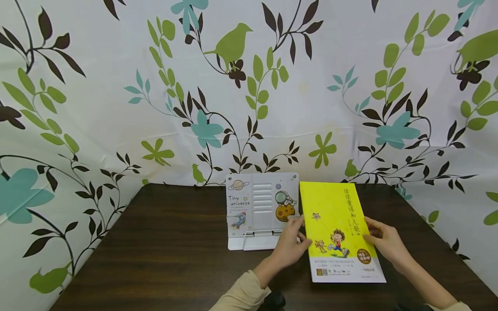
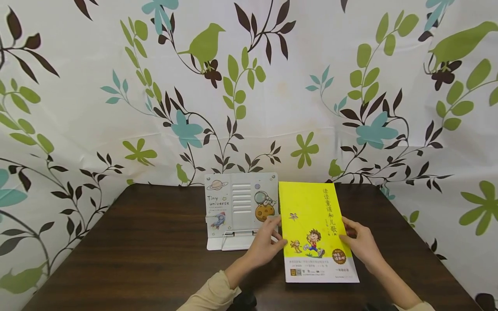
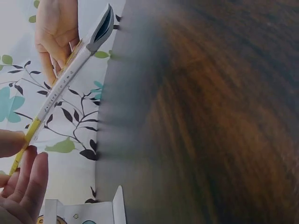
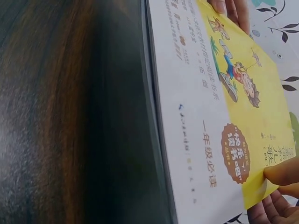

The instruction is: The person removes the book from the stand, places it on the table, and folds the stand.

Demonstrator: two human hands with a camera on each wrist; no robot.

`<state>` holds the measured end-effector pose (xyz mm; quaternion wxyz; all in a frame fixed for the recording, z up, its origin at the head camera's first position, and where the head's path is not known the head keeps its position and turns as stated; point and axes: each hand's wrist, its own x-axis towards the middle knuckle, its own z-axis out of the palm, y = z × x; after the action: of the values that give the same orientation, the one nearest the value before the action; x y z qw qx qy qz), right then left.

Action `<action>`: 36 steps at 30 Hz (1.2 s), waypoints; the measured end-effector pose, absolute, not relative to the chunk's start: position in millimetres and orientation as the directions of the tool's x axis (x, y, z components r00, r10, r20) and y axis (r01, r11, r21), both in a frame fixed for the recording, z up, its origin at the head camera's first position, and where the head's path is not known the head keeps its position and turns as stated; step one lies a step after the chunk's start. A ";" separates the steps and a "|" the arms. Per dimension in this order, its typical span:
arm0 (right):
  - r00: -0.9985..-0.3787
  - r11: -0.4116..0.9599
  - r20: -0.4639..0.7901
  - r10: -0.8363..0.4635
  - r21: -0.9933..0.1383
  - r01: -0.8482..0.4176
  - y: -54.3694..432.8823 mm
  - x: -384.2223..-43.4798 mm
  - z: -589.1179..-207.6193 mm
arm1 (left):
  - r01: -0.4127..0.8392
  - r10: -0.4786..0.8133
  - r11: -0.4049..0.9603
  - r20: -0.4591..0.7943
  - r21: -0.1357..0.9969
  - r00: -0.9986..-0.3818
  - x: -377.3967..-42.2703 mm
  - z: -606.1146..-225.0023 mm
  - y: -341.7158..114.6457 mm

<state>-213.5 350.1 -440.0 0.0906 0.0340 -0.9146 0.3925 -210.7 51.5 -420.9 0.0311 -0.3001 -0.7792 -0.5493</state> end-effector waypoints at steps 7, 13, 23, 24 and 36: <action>-0.998 0.703 0.063 0.018 -0.710 -0.032 330.5 -194.6 -407.7 | 0.436 0.457 0.224 0.301 0.872 -0.837 -211.1 -424.0 56.4; -1.000 0.718 -0.014 0.001 -0.696 0.011 329.0 -192.4 -397.6 | 0.362 0.476 0.235 0.218 0.902 -0.852 -214.6 -426.8 59.8; -0.982 0.644 -0.178 -0.066 -0.759 0.094 344.0 -204.9 -406.3 | 0.235 0.471 0.212 0.112 0.949 -0.875 -220.0 -435.3 63.1; -0.978 0.636 -0.192 -0.076 -0.765 0.100 345.6 -206.0 -407.1 | 0.227 0.466 0.211 0.106 0.951 -0.878 -219.8 -435.8 63.5; -0.952 0.557 -0.273 -0.138 -0.816 0.154 360.5 -214.3 -418.2 | 0.161 0.417 0.268 0.036 0.950 -0.908 -218.0 -446.8 74.2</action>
<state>-214.3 360.5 -418.2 -0.1550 -0.0046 -0.8686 0.4707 -218.0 74.2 -446.8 -0.1110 -0.1831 -0.7883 -0.5768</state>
